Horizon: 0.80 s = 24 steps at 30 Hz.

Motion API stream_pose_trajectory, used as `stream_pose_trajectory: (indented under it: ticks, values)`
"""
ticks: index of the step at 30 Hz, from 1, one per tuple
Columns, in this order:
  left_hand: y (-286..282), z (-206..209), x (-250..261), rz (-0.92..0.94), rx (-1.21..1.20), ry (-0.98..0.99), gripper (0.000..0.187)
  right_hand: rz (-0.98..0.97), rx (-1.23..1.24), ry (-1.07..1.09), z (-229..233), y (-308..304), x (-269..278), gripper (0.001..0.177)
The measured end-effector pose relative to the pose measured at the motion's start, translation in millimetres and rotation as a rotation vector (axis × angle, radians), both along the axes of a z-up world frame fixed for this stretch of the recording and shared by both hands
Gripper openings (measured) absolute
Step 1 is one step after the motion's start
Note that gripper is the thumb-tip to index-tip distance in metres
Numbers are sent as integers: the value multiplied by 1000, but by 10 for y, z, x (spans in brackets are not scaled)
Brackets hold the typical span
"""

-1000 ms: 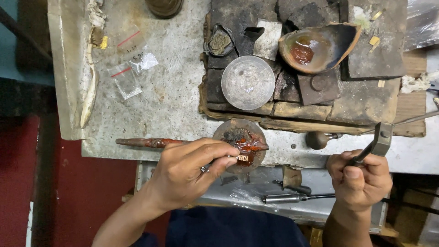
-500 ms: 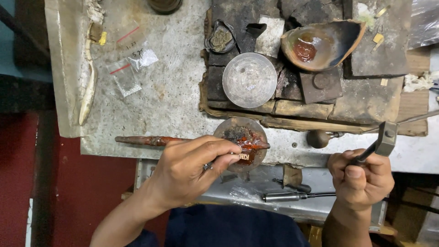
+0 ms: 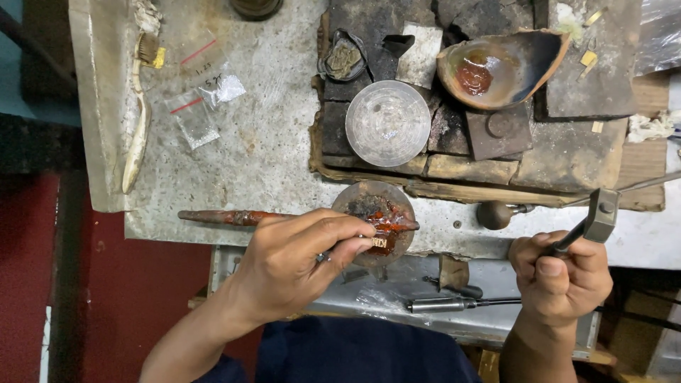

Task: Shaping and refining a small metal jewelry component using hand tools on a workbench.

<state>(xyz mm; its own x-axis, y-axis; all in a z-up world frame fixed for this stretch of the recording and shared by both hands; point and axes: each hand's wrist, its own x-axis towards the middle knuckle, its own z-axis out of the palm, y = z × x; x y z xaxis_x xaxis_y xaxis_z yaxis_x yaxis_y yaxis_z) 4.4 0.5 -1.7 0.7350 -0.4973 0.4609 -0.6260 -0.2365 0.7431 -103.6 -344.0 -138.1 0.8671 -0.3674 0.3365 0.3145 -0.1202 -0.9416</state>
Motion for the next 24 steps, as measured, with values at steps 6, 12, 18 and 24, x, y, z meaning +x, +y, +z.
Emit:
stream_pose_trajectory:
  ticks: [6, 12, 18, 24]
  values:
    - [3, -5, -1, -1, 0, 4, 12, 19, -19, -13, 36, 19, 29, 26]
    - [9, -24, 1, -18, -11, -3, 11, -4, 3, -1, -7, -5, 1, 27]
    - [15, -16, 4, -21, 15, 16, 12, -6, 3, -7, -25, -17, -13, 24]
    - [9, -1, 3, -4, 20, 11, 12, -46, 25, 0, -95, -57, -49, 27]
